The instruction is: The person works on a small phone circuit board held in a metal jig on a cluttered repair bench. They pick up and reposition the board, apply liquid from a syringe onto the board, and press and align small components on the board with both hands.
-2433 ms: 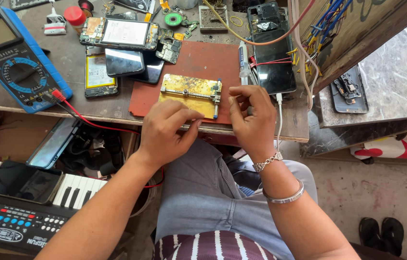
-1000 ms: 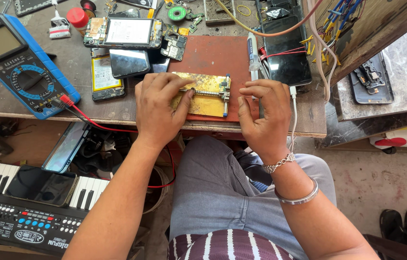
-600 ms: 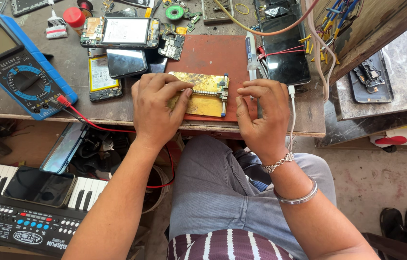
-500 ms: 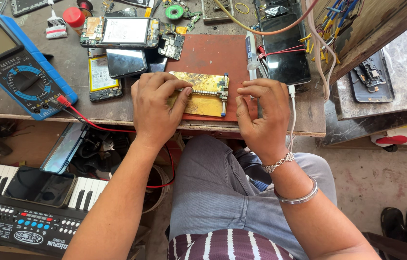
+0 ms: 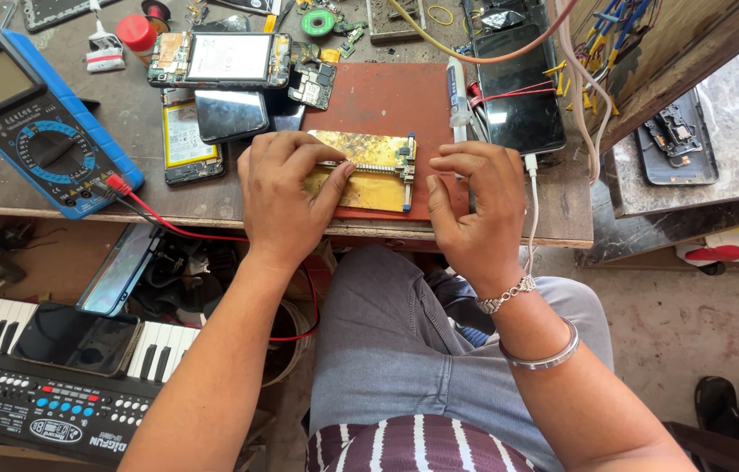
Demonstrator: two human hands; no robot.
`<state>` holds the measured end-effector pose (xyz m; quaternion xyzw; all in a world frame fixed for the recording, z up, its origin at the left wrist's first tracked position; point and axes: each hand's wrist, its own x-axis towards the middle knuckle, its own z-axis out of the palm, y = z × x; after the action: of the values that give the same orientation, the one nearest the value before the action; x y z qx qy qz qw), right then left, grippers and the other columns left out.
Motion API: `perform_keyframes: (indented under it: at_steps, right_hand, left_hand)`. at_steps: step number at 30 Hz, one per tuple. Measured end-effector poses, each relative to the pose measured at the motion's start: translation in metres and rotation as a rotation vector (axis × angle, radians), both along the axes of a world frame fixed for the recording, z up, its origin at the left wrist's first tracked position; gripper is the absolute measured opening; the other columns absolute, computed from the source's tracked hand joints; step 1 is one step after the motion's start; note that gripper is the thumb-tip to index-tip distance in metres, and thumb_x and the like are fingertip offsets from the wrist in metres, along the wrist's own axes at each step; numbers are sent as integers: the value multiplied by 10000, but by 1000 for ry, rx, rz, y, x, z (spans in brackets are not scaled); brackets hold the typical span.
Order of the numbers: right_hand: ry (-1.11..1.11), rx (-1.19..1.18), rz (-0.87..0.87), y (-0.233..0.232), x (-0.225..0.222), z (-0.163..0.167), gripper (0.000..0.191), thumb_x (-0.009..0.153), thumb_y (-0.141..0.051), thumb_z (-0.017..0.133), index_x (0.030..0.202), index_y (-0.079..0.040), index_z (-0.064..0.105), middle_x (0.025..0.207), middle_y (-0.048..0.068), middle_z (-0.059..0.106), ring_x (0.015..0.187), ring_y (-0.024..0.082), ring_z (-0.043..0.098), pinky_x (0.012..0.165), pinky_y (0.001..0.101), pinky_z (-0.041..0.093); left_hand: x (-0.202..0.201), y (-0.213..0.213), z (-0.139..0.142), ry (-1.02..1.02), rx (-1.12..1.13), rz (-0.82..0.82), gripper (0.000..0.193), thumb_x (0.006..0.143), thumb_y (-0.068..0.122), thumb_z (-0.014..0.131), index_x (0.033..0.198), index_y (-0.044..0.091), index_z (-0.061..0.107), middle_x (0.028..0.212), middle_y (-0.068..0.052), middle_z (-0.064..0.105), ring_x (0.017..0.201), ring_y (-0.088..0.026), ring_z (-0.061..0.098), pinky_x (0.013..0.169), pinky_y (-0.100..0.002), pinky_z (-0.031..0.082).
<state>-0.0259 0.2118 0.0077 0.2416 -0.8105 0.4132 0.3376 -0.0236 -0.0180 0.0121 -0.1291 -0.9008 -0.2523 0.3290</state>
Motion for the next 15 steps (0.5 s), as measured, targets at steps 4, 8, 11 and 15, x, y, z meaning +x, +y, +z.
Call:
perform_keyframes:
  at_steps: [4,8,11,15]
  right_hand:
    - [-26,-22,13,0,0,0,215,919,0,748,1098,-83,663,1201,81,677,1086,285,603,913,368,492]
    - [-22,11,7,2,-1,1,217,923,-22,747,1114,-86,667,1216,75,687,1137,285,616,994,405,484]
    - [-30,63,23,3,-1,3,271,917,-59,749,1169,-91,655,1282,76,681,1317,315,599,1146,451,445]
    - [-64,102,50,2,-2,7,392,925,-105,745,1293,-92,610,1405,80,646,1471,329,486,1306,545,258]
  left_hand:
    - [-2,1,0,-28,5,26,197,918,295,821,925,125,724,1030,-15,651,1091,-260,583,997,-444,391]
    - [2,4,4,28,-23,-2,213,916,254,821,1060,124,732,1095,-39,646,1125,-278,571,1028,-461,382]
    - [5,11,9,69,-51,-49,210,910,207,805,1101,142,746,1134,-44,636,1161,-276,568,1082,-476,382]
    - [2,26,13,98,-97,-137,175,892,186,801,1061,161,757,1124,-18,651,1179,-275,573,1049,-477,391]
